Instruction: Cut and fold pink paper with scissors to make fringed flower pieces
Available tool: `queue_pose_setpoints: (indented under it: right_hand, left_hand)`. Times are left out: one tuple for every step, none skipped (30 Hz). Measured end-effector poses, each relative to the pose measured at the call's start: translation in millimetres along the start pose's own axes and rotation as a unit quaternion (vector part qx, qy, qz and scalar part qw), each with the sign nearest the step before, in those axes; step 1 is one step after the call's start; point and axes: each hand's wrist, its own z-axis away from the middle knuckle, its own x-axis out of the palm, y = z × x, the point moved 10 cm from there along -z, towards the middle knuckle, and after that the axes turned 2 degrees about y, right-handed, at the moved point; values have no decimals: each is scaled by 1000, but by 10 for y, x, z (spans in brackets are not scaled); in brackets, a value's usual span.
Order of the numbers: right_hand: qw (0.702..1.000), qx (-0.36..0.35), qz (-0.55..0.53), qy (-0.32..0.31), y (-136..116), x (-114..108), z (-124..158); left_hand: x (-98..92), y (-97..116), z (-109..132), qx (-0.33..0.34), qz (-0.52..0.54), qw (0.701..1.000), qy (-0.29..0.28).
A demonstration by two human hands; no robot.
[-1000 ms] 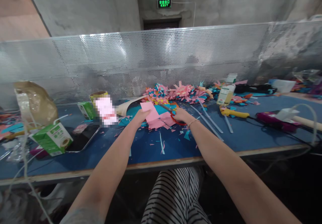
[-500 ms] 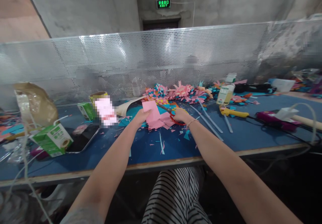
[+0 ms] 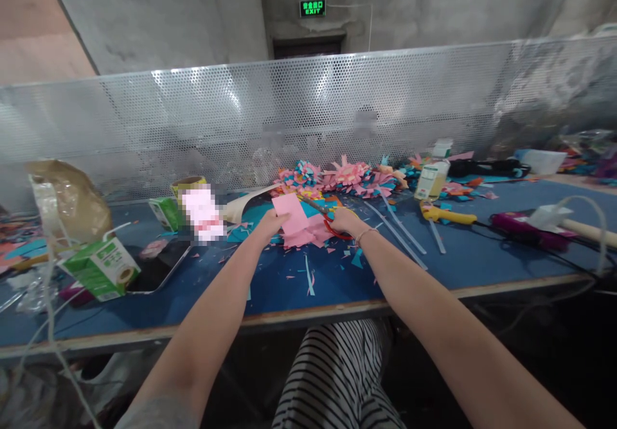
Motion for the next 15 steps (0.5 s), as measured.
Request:
queue_pose_setpoints:
  right_hand:
    - [1000, 2, -4, -2, 10, 10, -6]
    - [1000, 4, -8, -3, 19, 18, -14]
    - [1000, 4, -12, -4, 29, 23, -25]
    - [1000, 4, -15, -3, 41, 24, -37]
    - [1000, 3, -18, -1, 52, 21, -49]
    - [1000, 3, -20, 2, 65, 13, -59]
    - [1000, 4, -21, 6, 77, 1, -67]
    - [1000, 5, -24, 11, 89, -17, -71]
    - [999, 7, -30, 19, 103, -45, -70]
    - [999, 11, -41, 33, 118, -89, -64]
    - [997, 17, -60, 54, 134, -151, -51]
    - [993, 23, -84, 82, 154, -232, -33]
    - [986, 27, -114, 115, 175, -327, -8]
    - [977, 28, -146, 150, 193, -427, 22]
    - [966, 24, -180, 184, 206, -526, 53]
  left_hand:
    - [5, 3, 1, 2, 2, 1000, -3]
    - [4, 6, 1, 3, 4, 1000, -3]
    - [2, 12, -1, 6, 6, 1000, -2]
    - [-1, 23, -2, 11, 10, 1000, -2]
    - [-1, 39, -2, 17, 14, 1000, -3]
    - [1, 56, -1, 24, 17, 1000, -4]
    - [5, 73, 2, 31, 16, 999, -7]
    - [7, 90, 7, 37, 11, 999, -8]
    - [7, 103, 12, 41, 3, 999, -8]
    - [4, 111, 17, 44, -6, 999, -7]
    - [0, 115, 20, 43, -17, 999, -5]
    - [-7, 116, 23, 42, -26, 999, 0]
    - [-16, 116, 24, 40, -34, 999, 5]
    - [-27, 116, 24, 38, -40, 998, 11]
    - [-36, 116, 23, 36, -45, 998, 17]
